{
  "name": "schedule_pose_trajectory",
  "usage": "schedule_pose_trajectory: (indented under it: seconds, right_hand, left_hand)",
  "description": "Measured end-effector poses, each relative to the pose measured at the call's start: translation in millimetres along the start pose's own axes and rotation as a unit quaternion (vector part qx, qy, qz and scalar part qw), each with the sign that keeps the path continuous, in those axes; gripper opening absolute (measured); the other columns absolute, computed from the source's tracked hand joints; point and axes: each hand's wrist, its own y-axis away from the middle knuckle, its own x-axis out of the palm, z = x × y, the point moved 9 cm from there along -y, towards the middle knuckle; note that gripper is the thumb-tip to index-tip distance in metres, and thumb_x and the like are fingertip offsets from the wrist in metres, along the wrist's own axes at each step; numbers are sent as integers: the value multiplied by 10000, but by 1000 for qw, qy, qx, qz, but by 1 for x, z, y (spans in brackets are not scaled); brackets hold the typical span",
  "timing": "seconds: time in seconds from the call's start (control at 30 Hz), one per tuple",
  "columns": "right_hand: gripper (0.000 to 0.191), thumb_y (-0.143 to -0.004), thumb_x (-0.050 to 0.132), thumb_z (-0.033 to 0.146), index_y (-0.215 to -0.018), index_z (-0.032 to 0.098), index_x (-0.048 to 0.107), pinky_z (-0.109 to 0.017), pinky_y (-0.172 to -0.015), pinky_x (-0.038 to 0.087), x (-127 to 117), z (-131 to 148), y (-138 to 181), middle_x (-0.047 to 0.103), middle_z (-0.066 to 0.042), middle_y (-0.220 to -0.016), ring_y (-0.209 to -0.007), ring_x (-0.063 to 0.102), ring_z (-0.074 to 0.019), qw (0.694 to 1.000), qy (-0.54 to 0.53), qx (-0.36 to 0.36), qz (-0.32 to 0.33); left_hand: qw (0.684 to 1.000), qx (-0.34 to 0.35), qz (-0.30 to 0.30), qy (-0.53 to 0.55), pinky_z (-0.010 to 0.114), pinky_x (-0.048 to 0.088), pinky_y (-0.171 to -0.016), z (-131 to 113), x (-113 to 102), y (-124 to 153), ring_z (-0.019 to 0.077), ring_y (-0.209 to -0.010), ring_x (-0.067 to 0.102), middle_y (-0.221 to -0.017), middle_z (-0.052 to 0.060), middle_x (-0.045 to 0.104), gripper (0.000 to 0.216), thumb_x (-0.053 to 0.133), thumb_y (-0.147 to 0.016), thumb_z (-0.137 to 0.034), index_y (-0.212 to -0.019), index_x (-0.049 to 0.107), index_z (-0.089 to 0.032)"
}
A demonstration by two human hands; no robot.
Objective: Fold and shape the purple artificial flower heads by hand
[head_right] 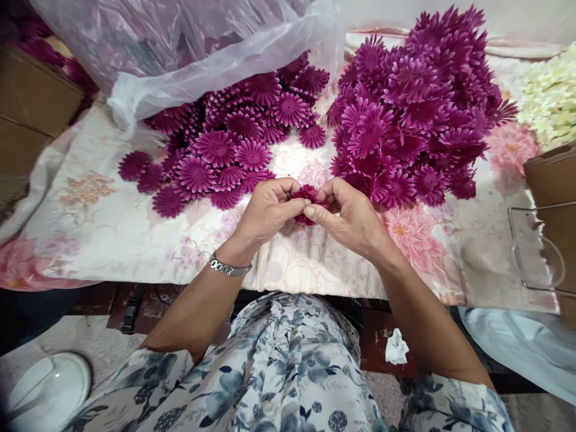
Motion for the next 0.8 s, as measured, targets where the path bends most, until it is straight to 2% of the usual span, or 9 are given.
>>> schedule_pose_trajectory:
  seconds: [0.07,0.2,0.27,0.4,0.5,0.67,0.8]
  right_hand:
    - [284,-732,715,388,-800,183,530,-236,-579,403,-1,-6,-1,545,20,-737,-656,493,-96,1000,9,-1,-6]
    - [145,-782,626,285,-764,182,526,-234,-552,375,-4,-5,-1,542,26,-686,-611,478,-91,998,58,-13,-5]
    - [82,-772,583,219,-733,184,520,-235,-535,343,-5,2,0,535,30,-656,-579,453,-86,992,128,-15,-12]
    - [104,-690,562,130,-664,190,481,-253,-549,311,-7,29,2,513,25,-620,-562,426,-91,953,288,-69,-60]
    - [108,-686,539,118,-683,201,471,-256,-549,314,-3,37,3,522,21,-625,-552,429,-98,943,310,-93,-74]
    - [124,-695,527,108,-763,209,503,-272,-589,365,0,32,4,589,-11,-712,-627,513,-140,934,329,-103,-93]
    - [158,-716,498,73,-797,204,531,-297,-669,414,4,35,8,614,-50,-780,-736,562,-179,914,367,-133,-111]
  left_hand:
    - [1000,-4,10,6,197,326,-437,1,2,0,57,-458,454,-521,-44,478,164,599,-677,-205,-591,466,-164]
    - [999,4,39,-10,214,334,-455,0,6,0,71,-472,448,-528,-36,479,136,590,-693,-220,-623,487,-165]
    - [997,37,34,-63,211,307,-473,-5,4,0,64,-494,410,-540,-42,452,138,570,-694,-191,-613,460,-169]
    - [978,103,-1,-182,222,270,-520,-17,1,2,71,-554,351,-578,-49,396,130,527,-691,-143,-624,420,-177]
    - [964,124,-11,-235,240,279,-555,-22,2,3,84,-583,362,-606,-44,418,83,505,-717,-149,-670,445,-180]
    - [944,148,-20,-293,256,297,-597,-28,6,7,100,-621,389,-639,-27,461,81,487,-710,-105,-683,461,-177]
    - [951,142,-28,-274,258,281,-573,-26,2,5,93,-588,369,-601,-34,437,89,473,-719,-120,-650,457,-174]
